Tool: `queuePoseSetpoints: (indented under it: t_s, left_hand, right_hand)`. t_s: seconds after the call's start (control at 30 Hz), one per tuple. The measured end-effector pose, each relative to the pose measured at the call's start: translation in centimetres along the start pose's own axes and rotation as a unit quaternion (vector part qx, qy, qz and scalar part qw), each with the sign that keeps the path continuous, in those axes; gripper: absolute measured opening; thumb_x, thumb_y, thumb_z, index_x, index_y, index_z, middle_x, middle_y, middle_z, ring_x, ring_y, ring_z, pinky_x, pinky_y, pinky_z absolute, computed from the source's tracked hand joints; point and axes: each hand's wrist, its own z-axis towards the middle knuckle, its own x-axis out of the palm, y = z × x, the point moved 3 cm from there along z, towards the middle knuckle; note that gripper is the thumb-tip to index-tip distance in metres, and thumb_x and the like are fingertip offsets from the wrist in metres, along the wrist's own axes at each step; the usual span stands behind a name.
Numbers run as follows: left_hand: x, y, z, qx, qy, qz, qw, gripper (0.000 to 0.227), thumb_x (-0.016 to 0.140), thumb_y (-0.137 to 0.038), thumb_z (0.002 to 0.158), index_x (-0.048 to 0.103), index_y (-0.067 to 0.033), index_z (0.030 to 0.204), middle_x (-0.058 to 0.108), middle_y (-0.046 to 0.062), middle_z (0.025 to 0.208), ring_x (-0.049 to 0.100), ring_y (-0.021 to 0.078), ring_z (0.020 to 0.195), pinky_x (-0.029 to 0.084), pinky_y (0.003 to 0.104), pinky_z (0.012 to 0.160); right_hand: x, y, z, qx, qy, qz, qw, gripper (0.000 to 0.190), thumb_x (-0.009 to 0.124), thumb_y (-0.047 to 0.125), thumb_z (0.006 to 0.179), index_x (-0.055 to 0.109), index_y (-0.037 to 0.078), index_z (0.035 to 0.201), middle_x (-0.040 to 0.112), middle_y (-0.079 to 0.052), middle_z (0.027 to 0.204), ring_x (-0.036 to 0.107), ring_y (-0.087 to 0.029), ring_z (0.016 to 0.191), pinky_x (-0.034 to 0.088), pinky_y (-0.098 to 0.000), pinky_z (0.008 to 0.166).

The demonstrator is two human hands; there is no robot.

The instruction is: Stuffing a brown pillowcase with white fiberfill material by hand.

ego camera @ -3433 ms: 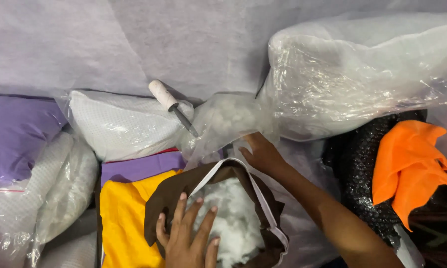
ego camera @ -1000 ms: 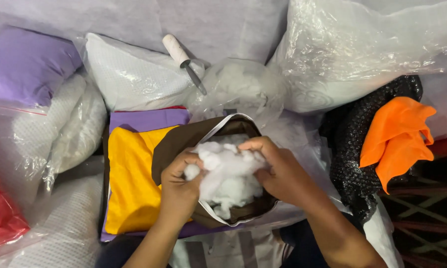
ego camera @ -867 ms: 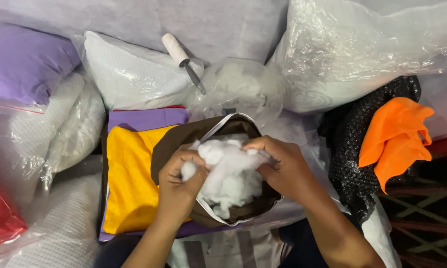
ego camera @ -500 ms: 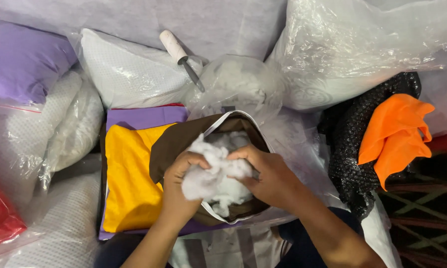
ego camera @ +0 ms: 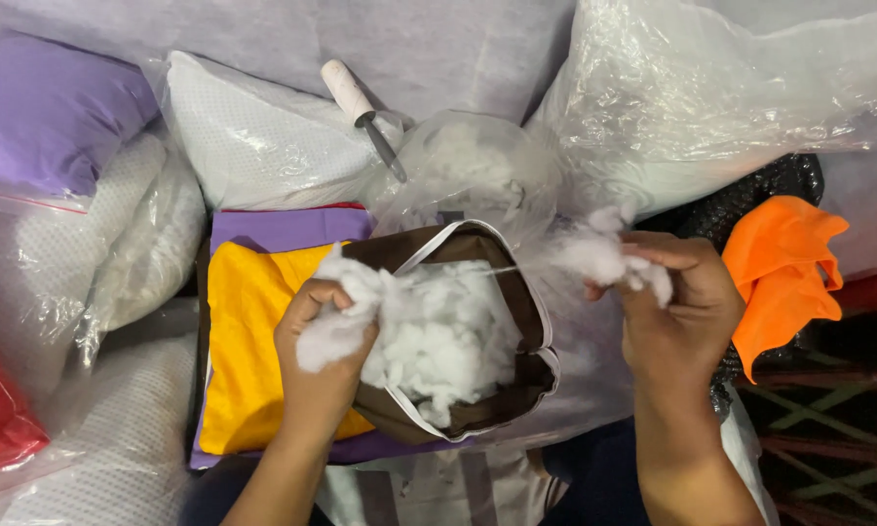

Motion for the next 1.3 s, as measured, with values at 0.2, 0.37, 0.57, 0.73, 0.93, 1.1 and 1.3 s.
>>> queuePoseSetpoints:
  t_s: [0.2, 0.37, 0.57, 0.73, 0.93, 1.1, 1.3]
  left_hand:
    - [1.3, 0.7, -0.1, 0.040, 0.116, 0.013, 0.992, 0.027, 0.077, 0.006, 0.063, 0.063, -0.0073, 0.082, 0.063, 0.012, 0.080, 0.059, 0.0210, 0.076, 0.051, 0.035, 0.068]
    - [1.5, 0.5, 0.1, 0.089, 0.119, 0.123, 0.981, 0.034, 0.078, 0.009, 0.068, 0.062, -0.0099, 0.090, 0.066, 0.016, 0.098, 0.068, 0.0327, 0.089, 0.055, 0.042, 0.076]
    - [1.4, 2.1, 0.7, 0.085, 0.107, 0.159, 0.978, 0.039, 0.075, 0.012, 0.068, 0.061, -0.0111, 0.096, 0.066, 0.019, 0.107, 0.069, 0.0400, 0.101, 0.055, 0.046, 0.085]
    - [1.9, 2.2, 0.8, 0.077, 0.116, 0.155, 0.978, 0.041, 0.073, 0.015, 0.068, 0.061, -0.0100, 0.098, 0.068, 0.020, 0.110, 0.070, 0.0422, 0.106, 0.055, 0.050, 0.090]
    - [2.0, 1.5, 0.6, 0.079, 0.079, 0.101, 0.989, 0.040, 0.075, 0.011, 0.075, 0.064, -0.0085, 0.108, 0.072, 0.022, 0.109, 0.071, 0.0371, 0.109, 0.055, 0.047, 0.092]
    - [1.8, 1.4, -0.2, 0.156, 0.121, 0.061, 0.979, 0.050, 0.082, 0.007, 0.068, 0.067, -0.0077, 0.114, 0.073, 0.020, 0.107, 0.073, 0.0358, 0.097, 0.056, 0.047, 0.089]
    - [2.2, 2.3, -1.8, 0.219, 0.190, 0.186, 0.939, 0.047, 0.080, 0.000, 0.064, 0.067, -0.0099, 0.108, 0.073, 0.005, 0.107, 0.071, 0.0254, 0.093, 0.055, 0.034, 0.082]
  right_hand:
    - [4.7, 0.1, -2.9, -0.157, 0.200, -0.218, 0.942, 0.019, 0.072, -0.002, 0.083, 0.078, 0.012, 0.094, 0.074, -0.007, 0.098, 0.075, -0.025, 0.086, 0.061, -0.0345, 0.077]
    - [7.0, -3.3, -3.2, -0.168, 0.333, -0.272, 0.887, 0.036, 0.064, -0.010, 0.087, 0.060, -0.002, 0.121, 0.060, -0.029, 0.122, 0.063, -0.047, 0.114, 0.056, -0.0564, 0.095]
    - [7.8, -1.7, -2.4, -0.100, 0.379, -0.222, 0.893, 0.033, 0.054, 0.002, 0.101, 0.059, -0.005, 0.133, 0.060, -0.021, 0.134, 0.050, -0.037, 0.136, 0.036, -0.0458, 0.117]
    - [6.9, -5.4, -3.8, -0.217, 0.337, -0.272, 0.875, 0.021, 0.058, 0.014, 0.106, 0.069, 0.003, 0.119, 0.070, -0.016, 0.115, 0.060, -0.039, 0.124, 0.042, -0.0554, 0.109]
    - [5.9, -3.0, -1.9, -0.203, 0.268, -0.238, 0.911, 0.030, 0.068, 0.025, 0.098, 0.069, 0.008, 0.124, 0.070, -0.012, 0.133, 0.061, -0.035, 0.129, 0.044, -0.0505, 0.112]
    - [7.0, -1.4, -2.5, -0.167, 0.261, -0.143, 0.940, 0.043, 0.071, 0.018, 0.096, 0.061, 0.008, 0.137, 0.059, -0.017, 0.144, 0.067, -0.035, 0.120, 0.055, -0.0473, 0.097]
    - [8.0, 0.2, -3.9, -0.108, 0.284, -0.125, 0.944, 0.029, 0.069, -0.009, 0.078, 0.076, 0.006, 0.103, 0.071, -0.007, 0.107, 0.067, -0.016, 0.077, 0.054, -0.0263, 0.066]
